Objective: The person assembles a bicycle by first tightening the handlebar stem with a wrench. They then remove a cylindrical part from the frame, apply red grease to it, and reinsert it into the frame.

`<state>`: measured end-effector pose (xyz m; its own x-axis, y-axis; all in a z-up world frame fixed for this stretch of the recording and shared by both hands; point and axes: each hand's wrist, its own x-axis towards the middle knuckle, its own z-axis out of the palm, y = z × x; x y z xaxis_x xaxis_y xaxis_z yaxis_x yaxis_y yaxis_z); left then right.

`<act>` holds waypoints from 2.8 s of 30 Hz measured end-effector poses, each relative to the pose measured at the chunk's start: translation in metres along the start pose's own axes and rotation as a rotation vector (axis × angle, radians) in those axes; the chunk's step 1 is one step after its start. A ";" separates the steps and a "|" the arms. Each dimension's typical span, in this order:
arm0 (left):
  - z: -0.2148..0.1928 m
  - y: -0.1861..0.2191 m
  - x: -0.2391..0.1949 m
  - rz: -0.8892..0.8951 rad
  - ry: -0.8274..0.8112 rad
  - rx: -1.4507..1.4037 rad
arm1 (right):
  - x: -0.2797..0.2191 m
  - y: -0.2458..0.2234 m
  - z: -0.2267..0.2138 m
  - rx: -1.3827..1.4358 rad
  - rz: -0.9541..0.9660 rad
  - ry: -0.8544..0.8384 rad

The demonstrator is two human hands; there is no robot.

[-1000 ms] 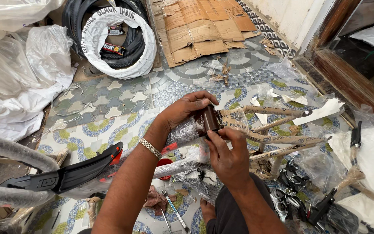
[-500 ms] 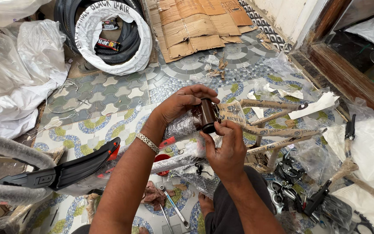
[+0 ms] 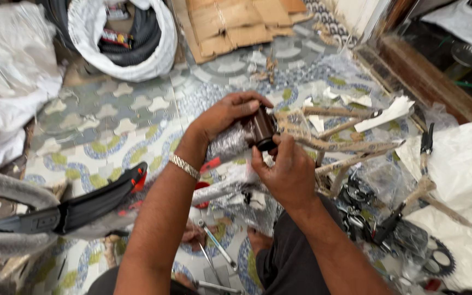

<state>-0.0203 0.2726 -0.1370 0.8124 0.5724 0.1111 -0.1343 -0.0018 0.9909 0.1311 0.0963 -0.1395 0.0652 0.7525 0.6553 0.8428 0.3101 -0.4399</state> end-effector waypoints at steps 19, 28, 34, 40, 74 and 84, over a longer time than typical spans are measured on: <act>-0.048 -0.021 0.049 0.088 0.033 0.064 | 0.032 0.038 0.068 0.603 0.301 0.165; -0.046 -0.026 0.052 0.171 0.066 0.145 | 0.027 0.027 0.048 0.272 0.063 0.124; -0.049 -0.026 0.047 0.212 0.024 0.118 | 0.026 0.049 0.049 0.179 -0.059 0.080; -0.047 -0.026 0.045 0.169 0.076 0.107 | 0.033 0.032 0.069 0.975 0.519 0.161; -0.048 -0.417 -0.234 -1.064 -0.032 1.406 | 0.032 0.051 0.058 0.445 0.111 0.089; 0.060 -0.126 -0.138 -0.720 -0.478 0.681 | 0.029 0.019 0.068 1.285 0.697 0.197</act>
<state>-0.0812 0.1444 -0.2722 0.7303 0.2452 -0.6376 0.6812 -0.3311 0.6529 0.1127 0.1635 -0.1704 0.4082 0.9060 0.1121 -0.4233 0.2967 -0.8560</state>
